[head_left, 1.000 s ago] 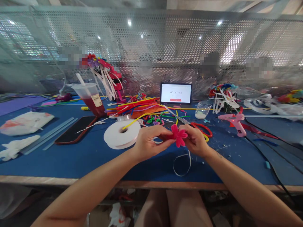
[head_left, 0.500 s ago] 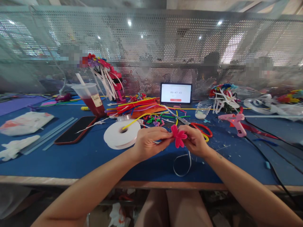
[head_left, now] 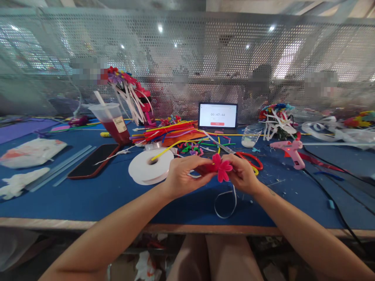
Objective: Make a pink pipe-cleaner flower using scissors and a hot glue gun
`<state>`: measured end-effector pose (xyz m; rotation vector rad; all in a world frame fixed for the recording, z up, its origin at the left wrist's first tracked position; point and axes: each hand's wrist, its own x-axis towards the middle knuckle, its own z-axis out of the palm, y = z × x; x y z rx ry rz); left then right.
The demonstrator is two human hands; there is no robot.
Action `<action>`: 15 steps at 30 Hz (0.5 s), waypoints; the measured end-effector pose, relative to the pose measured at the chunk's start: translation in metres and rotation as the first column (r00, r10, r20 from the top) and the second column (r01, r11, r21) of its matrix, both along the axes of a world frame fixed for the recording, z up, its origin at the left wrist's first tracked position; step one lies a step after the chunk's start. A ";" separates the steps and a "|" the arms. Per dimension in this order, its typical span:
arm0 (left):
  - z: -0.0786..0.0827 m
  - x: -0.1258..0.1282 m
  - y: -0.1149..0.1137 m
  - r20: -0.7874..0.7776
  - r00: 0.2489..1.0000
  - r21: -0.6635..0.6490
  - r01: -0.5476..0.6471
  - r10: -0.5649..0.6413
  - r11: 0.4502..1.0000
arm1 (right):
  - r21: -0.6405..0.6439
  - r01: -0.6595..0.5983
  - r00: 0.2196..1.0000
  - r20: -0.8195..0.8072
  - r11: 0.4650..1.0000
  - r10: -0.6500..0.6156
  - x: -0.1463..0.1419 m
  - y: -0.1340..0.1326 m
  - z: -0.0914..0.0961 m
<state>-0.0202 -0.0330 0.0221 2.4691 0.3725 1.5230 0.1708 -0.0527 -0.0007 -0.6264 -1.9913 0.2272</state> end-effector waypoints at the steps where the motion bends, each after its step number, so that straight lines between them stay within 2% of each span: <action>1: 0.000 0.000 0.000 0.003 1.000 0.012 -0.017 0.017 1.000 | -0.001 0.002 1.000 0.001 1.000 -0.002 0.000 0.000 0.000; 7: -0.002 0.000 0.001 0.031 0.997 0.156 -0.071 0.067 0.985 | -0.007 0.000 1.000 0.010 1.000 0.000 -0.001 -0.002 0.003; 11: -0.003 0.000 0.001 0.034 0.998 0.171 -0.062 0.057 0.983 | -0.013 -0.003 1.000 0.008 1.000 0.004 0.000 -0.001 0.001; 13: -0.002 -0.001 0.001 0.036 0.999 0.118 -0.032 0.028 0.993 | -0.024 -0.011 1.000 0.000 1.000 0.011 0.000 -0.001 0.000; 15: -0.002 -0.002 0.001 0.030 0.998 -0.048 0.050 -0.049 0.998 | -0.034 -0.018 1.000 -0.007 0.999 0.018 0.001 -0.001 0.000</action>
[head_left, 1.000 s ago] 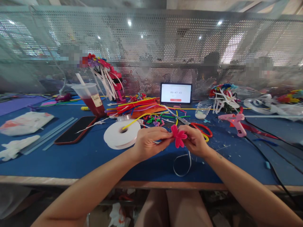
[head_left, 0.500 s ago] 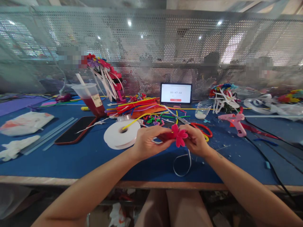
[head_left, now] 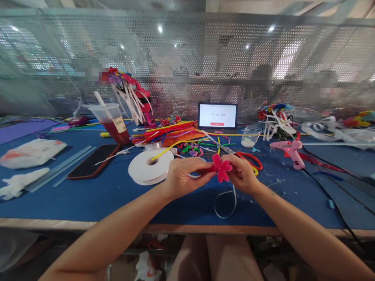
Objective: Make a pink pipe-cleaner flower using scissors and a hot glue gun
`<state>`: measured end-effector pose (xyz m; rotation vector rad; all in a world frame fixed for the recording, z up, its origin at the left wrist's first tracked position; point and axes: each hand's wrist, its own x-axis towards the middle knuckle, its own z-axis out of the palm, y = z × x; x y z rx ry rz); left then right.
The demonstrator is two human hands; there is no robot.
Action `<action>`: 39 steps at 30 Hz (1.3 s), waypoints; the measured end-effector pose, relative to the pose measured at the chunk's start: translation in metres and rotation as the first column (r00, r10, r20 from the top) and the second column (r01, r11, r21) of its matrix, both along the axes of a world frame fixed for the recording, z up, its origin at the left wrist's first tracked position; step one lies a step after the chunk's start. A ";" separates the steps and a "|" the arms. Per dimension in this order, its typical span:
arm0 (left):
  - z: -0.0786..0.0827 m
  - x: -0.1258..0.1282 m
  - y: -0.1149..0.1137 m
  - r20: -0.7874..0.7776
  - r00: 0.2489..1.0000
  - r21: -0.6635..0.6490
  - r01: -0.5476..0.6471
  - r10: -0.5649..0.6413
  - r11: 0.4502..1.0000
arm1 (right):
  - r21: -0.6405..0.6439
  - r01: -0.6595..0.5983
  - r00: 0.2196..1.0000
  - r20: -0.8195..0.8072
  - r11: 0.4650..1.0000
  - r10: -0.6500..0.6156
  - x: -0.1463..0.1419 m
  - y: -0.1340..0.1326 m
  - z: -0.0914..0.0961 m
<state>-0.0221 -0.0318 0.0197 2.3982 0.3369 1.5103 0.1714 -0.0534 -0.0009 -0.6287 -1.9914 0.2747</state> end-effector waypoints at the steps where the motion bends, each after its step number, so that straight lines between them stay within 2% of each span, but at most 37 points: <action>1: 0.000 0.000 0.000 0.001 0.998 -0.123 0.057 -0.057 0.991 | -0.003 -0.002 1.000 -0.001 1.000 0.002 0.000 0.000 0.000; 3: 0.000 0.000 0.000 0.045 0.985 -0.383 0.171 -0.166 0.908 | 0.001 -0.001 1.000 0.002 1.000 0.001 0.000 0.000 0.000; 5: -0.001 0.001 0.000 0.131 0.965 -0.571 0.260 -0.226 0.779 | 0.006 0.005 1.000 0.007 1.000 -0.005 0.000 0.000 0.001; 8: -0.001 0.004 0.000 0.228 0.941 -0.701 0.337 -0.251 0.628 | 0.008 0.003 1.000 0.009 1.000 -0.003 0.000 -0.001 0.000; 11: -0.002 0.005 0.000 0.232 0.939 -0.744 0.340 -0.256 0.575 | 0.014 0.009 1.000 0.017 1.000 -0.009 0.000 -0.001 -0.001; 14: -0.002 0.003 0.000 0.168 0.952 -0.730 0.294 -0.255 0.617 | -0.004 0.009 1.000 0.026 1.000 -0.008 0.000 -0.001 0.000; 18: -0.002 -0.002 0.004 0.060 0.974 -0.602 0.210 -0.219 0.771 | -0.062 -0.018 0.998 0.064 0.998 0.022 0.001 0.000 0.006; 22: 0.001 -0.005 0.012 -0.010 0.983 -0.415 0.161 -0.181 0.896 | -0.102 -0.033 0.995 0.092 0.994 0.043 0.003 0.001 0.012; 26: 0.004 -0.005 0.018 -0.152 0.979 -0.109 0.123 -0.139 0.986 | -0.202 -0.100 0.992 0.049 0.974 0.112 0.005 0.005 0.011; 29: 0.003 -0.005 0.019 -0.141 0.988 0.070 0.074 -0.063 0.995 | -0.263 -0.138 0.989 0.020 0.955 0.149 0.006 0.006 0.010; 33: -0.001 -0.007 0.020 -0.132 0.991 0.241 0.046 -0.014 0.970 | -0.331 -0.142 0.988 0.014 0.933 0.155 0.006 0.005 0.010; 39: -0.004 -0.012 0.021 -0.163 0.987 0.362 0.046 0.014 0.931 | -0.382 -0.150 0.986 0.009 0.912 0.166 0.008 0.004 0.009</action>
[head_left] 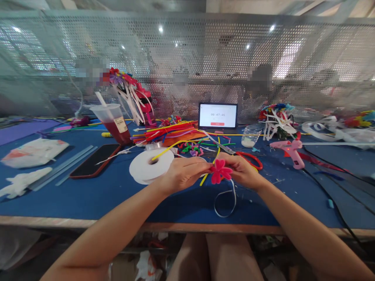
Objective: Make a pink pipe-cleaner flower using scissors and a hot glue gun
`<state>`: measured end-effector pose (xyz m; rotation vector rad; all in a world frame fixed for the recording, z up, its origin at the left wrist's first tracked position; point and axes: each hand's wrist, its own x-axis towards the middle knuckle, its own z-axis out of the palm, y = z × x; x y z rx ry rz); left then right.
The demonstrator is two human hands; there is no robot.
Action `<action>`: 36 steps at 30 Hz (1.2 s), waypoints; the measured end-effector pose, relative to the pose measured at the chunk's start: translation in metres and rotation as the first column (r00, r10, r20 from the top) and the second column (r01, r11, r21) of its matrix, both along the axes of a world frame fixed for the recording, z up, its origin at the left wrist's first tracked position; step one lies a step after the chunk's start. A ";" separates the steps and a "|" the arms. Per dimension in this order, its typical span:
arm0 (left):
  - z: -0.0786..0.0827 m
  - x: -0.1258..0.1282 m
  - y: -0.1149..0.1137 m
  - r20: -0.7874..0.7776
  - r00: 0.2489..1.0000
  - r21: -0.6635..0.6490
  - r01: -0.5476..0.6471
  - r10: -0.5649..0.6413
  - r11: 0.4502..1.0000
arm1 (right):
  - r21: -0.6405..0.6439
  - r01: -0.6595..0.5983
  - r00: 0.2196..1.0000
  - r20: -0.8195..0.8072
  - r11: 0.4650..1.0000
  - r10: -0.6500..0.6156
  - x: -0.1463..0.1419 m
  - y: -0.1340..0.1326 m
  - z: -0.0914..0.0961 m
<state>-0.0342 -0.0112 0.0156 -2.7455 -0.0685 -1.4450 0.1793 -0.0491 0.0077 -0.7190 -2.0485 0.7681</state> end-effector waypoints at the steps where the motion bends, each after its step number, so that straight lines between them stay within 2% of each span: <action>1: 0.000 0.000 0.000 -0.001 1.000 0.005 0.000 0.000 1.000 | -0.003 0.001 1.000 0.001 1.000 -0.001 0.000 0.000 0.000; 4: 0.001 0.002 0.000 0.002 1.000 -0.036 0.024 -0.024 0.999 | -0.012 -0.002 1.000 0.007 1.000 0.002 0.001 0.001 0.001; 6: 0.003 0.003 0.001 0.007 0.999 -0.167 0.052 -0.051 0.985 | -0.012 -0.025 0.999 0.030 1.000 0.025 0.001 0.002 0.002; 8: 0.006 0.004 0.001 0.011 0.996 -0.338 0.088 -0.090 0.937 | -0.013 -0.066 0.995 0.075 0.998 0.067 0.002 0.002 0.004; 10: 0.010 0.004 0.001 -0.005 0.990 -0.442 0.123 -0.140 0.888 | -0.029 -0.106 0.986 0.129 0.994 0.109 0.002 0.002 0.006; 16: 0.017 0.005 -0.001 -0.106 0.960 -0.468 0.181 -0.259 0.865 | -0.109 -0.174 0.970 0.155 0.979 0.189 0.003 0.000 0.008; 26: 0.013 0.005 0.000 -0.088 0.952 -0.506 0.211 -0.294 0.836 | -0.129 -0.229 0.946 0.205 0.965 0.252 0.002 0.002 0.006; 36: 0.011 0.004 0.001 -0.057 0.959 -0.552 0.200 -0.277 0.809 | -0.147 -0.242 0.939 0.215 0.959 0.270 0.000 0.001 0.006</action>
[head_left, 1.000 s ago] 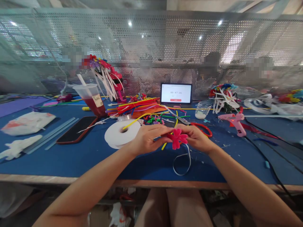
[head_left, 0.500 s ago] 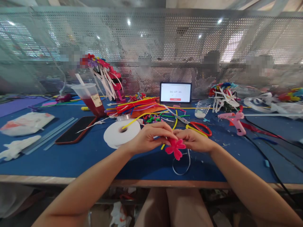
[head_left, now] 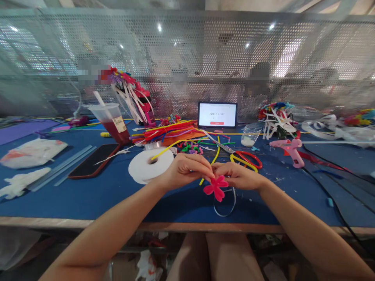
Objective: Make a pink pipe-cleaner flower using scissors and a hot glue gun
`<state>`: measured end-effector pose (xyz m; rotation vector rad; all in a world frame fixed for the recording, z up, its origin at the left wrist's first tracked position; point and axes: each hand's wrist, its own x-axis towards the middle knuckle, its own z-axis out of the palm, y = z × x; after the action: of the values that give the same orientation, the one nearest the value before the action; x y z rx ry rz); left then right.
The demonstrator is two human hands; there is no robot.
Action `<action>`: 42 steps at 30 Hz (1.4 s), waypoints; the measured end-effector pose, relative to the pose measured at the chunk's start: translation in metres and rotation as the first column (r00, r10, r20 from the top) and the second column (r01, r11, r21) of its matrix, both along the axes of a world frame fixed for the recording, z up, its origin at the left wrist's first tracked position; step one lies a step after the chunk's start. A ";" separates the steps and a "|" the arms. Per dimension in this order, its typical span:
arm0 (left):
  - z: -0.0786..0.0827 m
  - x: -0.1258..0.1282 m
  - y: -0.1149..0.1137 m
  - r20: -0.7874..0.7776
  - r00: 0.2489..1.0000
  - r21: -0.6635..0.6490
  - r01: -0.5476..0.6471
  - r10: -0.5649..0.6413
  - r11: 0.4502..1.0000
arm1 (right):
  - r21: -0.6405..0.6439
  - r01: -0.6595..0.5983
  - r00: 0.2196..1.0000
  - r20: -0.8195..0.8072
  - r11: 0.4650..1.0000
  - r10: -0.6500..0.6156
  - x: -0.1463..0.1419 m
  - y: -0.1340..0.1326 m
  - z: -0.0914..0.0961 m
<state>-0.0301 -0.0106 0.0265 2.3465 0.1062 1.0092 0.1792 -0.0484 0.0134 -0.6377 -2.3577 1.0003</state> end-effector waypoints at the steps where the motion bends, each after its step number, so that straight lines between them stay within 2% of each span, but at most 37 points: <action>1: 0.000 0.000 0.001 -0.003 1.000 -0.009 0.000 0.000 1.000 | 0.004 0.008 1.000 0.004 1.000 -0.008 0.001 0.000 0.000; 5: 0.002 0.000 0.003 0.025 0.999 -0.075 -0.028 0.030 0.997 | 0.053 0.079 0.997 -0.023 0.995 -0.078 0.003 0.001 0.000; 8: 0.002 0.003 0.002 0.050 0.995 -0.231 -0.067 0.080 0.971 | 0.105 0.121 0.991 -0.067 0.987 -0.115 0.004 0.001 0.003; 12: 0.000 0.006 -0.006 -0.004 0.999 -0.541 -0.043 0.048 0.840 | 0.161 0.134 0.990 -0.072 0.978 -0.124 0.002 0.000 0.004; 15: -0.002 0.008 -0.011 -0.038 0.999 -0.640 -0.039 0.019 0.767 | 0.170 0.137 0.990 -0.056 0.976 -0.129 0.000 -0.001 0.003; 19: -0.005 0.008 -0.011 -0.035 0.999 -0.676 -0.016 -0.010 0.737 | 0.163 0.124 0.992 -0.043 0.979 -0.119 -0.001 -0.001 0.002; 25: -0.007 0.007 -0.010 -0.085 0.996 -0.641 -0.042 -0.016 0.767 | 0.152 0.125 0.992 -0.012 0.980 -0.125 -0.002 -0.001 0.002; 29: -0.004 0.006 -0.011 -0.055 0.998 -0.594 -0.013 -0.024 0.804 | 0.145 0.125 0.992 -0.022 0.981 -0.123 -0.002 -0.002 0.003; 35: -0.007 0.007 -0.010 -0.036 0.998 -0.619 0.013 -0.045 0.785 | 0.218 0.179 0.984 -0.053 0.959 -0.172 -0.003 -0.002 0.003; 37: -0.008 0.008 -0.011 -0.019 0.998 -0.548 -0.065 0.066 0.834 | 0.278 0.247 0.969 -0.100 0.928 -0.228 -0.003 -0.002 0.003; 39: -0.009 0.009 -0.013 0.042 0.969 -0.382 -0.209 0.243 0.900 | 0.379 0.371 0.927 -0.197 0.848 -0.318 -0.003 -0.002 0.002; 40: -0.009 0.010 -0.014 0.089 0.944 -0.283 -0.283 0.319 0.916 | 0.442 0.444 0.895 -0.256 0.779 -0.365 -0.003 -0.002 0.002; 42: -0.009 0.011 -0.017 0.191 0.891 -0.137 -0.392 0.412 0.910 | 0.569 0.561 0.827 -0.362 0.601 -0.430 -0.003 -0.003 0.001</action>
<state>-0.0195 -0.0278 0.0177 2.1547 0.5649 1.4182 0.1764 -0.0519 0.0144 -0.7972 -1.9689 -0.0553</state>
